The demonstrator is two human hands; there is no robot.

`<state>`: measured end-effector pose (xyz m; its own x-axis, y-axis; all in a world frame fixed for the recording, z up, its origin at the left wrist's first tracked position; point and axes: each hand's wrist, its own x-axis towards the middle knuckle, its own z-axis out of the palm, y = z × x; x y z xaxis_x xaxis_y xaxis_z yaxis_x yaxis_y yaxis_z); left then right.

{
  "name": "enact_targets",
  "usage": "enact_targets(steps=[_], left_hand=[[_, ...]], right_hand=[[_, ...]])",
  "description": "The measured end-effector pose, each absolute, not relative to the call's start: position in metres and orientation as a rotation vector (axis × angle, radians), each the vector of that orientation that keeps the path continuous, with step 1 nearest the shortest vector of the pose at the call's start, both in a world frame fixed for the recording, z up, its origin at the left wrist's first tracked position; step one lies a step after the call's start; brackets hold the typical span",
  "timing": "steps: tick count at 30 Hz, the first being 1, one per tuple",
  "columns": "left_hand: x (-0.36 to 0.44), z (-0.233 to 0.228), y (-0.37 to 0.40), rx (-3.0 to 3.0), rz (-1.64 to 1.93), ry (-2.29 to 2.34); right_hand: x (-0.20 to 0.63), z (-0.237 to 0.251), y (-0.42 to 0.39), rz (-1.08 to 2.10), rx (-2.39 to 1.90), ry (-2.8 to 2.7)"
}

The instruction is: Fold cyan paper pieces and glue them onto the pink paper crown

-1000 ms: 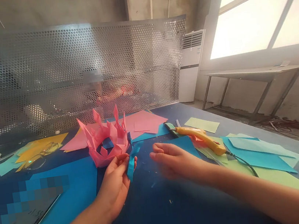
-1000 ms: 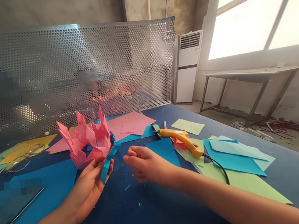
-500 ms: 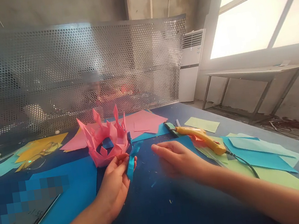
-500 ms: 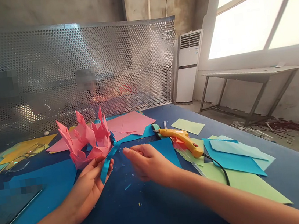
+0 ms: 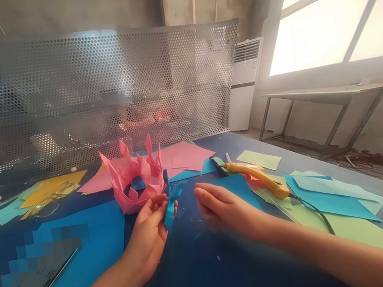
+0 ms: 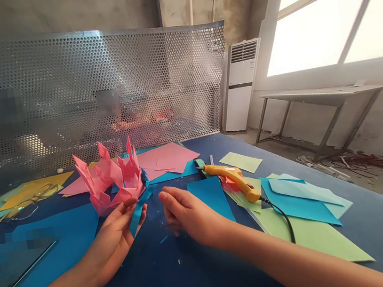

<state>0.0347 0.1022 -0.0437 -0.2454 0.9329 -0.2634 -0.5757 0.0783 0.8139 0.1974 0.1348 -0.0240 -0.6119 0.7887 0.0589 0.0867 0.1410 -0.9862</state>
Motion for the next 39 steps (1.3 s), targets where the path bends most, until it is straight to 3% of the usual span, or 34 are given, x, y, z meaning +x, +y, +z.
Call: enact_targets(steps=[15, 24, 30, 39], left_hand=[[0.035, -0.042, 0.101, 0.540, 1.451, 1.026], [0.034, -0.046, 0.097, 0.619, 1.377, 1.031], [0.034, -0.044, 0.099, 0.600, 1.379, 1.039], [0.032, -0.044, 0.101, 0.531, 1.386, 1.003]], right_hand=[[0.199, -0.038, 0.141, 1.559, -0.870, -1.977], [0.197, -0.043, 0.145, 1.192, -0.992, -2.070], [0.197, -0.036, 0.141, 1.210, -0.898, -2.114], [0.199, -0.027, 0.149, 1.301, -1.023, -1.651]])
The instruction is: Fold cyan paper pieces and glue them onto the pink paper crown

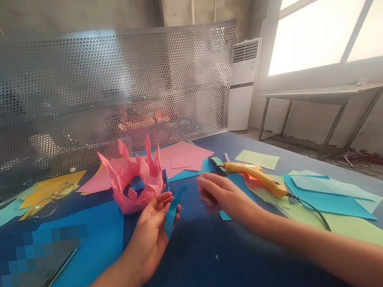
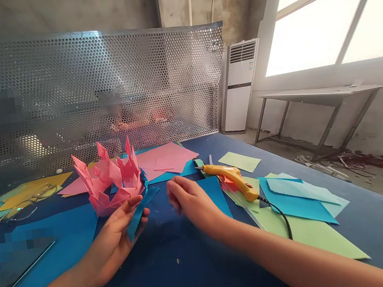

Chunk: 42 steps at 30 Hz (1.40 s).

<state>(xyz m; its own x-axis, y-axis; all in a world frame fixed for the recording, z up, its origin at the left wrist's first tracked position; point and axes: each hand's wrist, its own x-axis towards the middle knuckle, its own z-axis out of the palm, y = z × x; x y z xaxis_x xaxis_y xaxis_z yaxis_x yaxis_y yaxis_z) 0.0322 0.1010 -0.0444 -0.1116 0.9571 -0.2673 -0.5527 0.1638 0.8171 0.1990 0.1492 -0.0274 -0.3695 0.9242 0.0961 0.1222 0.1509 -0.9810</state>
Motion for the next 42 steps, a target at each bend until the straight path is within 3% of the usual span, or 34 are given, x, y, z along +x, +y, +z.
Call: enact_targets(steps=[12, 42], left_hand=[[0.032, -0.044, 0.098, 0.538, 1.365, 0.937], [0.032, -0.051, 0.098, 0.696, 1.232, 0.904]], right_hand=[[0.196, -0.033, 0.144, 1.578, -0.911, -1.754], [0.194, -0.033, 0.141, 1.445, -0.876, -1.741]])
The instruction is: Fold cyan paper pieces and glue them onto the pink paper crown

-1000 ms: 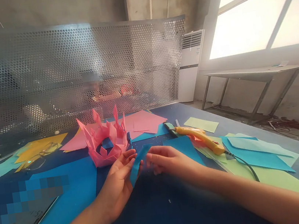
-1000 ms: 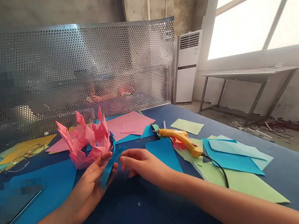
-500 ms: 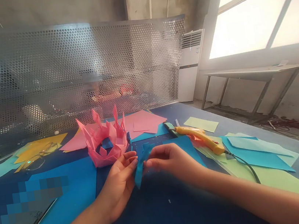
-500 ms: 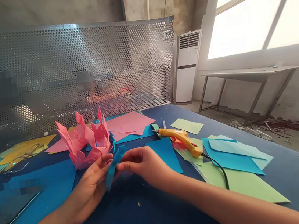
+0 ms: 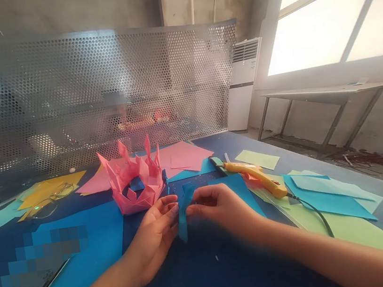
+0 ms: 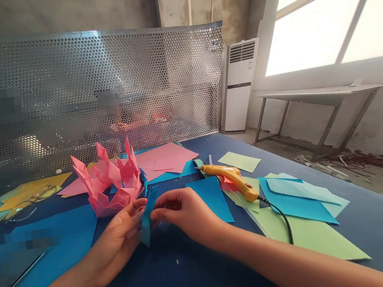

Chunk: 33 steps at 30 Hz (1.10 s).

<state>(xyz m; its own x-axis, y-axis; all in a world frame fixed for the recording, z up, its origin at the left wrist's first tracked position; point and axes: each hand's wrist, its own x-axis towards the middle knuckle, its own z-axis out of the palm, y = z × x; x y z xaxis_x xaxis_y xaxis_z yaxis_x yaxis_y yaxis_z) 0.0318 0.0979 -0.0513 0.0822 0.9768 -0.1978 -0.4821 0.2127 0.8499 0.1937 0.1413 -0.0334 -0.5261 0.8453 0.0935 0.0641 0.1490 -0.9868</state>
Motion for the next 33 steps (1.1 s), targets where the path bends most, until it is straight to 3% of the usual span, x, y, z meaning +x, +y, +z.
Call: enact_targets(steps=[33], left_hand=[[0.0322, -0.0569, 0.0966, 0.903, 1.353, 0.963]], right_hand=[[0.1965, -0.0300, 0.1438, 1.455, -1.030, -1.613]])
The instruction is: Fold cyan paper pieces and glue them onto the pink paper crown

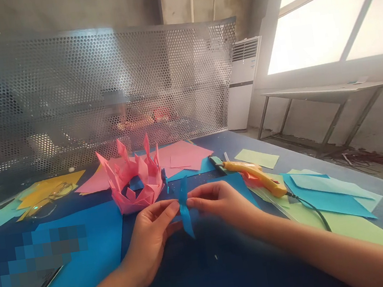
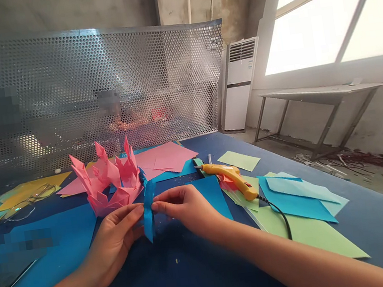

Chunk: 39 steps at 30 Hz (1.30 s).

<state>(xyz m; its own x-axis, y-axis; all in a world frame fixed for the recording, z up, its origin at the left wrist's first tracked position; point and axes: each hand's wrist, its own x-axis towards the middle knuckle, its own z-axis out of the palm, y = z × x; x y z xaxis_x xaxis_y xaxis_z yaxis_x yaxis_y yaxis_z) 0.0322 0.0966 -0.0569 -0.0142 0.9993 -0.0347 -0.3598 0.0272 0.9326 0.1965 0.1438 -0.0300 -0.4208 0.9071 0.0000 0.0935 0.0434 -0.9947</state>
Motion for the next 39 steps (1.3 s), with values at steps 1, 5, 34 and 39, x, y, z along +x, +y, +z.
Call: enact_targets(steps=[1, 5, 34, 39], left_hand=[[0.0323, -0.0575, 0.0968, 0.883, 1.370, 0.977], [0.0333, -0.0576, 0.0975, 0.846, 1.390, 0.993], [0.0309, -0.0539, 0.1002, 0.787, 1.341, 0.923], [0.0324, -0.0516, 0.0976, 0.791, 1.389, 0.954]], right_hand=[[0.1968, -0.0301, 0.1440, 1.472, -1.032, -1.609], [0.1973, -0.0306, 0.1439, 1.545, -1.027, -1.584], [0.1952, -0.0309, 0.1405, 1.526, -0.826, -1.659], [0.1964, -0.0332, 0.1414, 1.549, -0.765, -1.652]])
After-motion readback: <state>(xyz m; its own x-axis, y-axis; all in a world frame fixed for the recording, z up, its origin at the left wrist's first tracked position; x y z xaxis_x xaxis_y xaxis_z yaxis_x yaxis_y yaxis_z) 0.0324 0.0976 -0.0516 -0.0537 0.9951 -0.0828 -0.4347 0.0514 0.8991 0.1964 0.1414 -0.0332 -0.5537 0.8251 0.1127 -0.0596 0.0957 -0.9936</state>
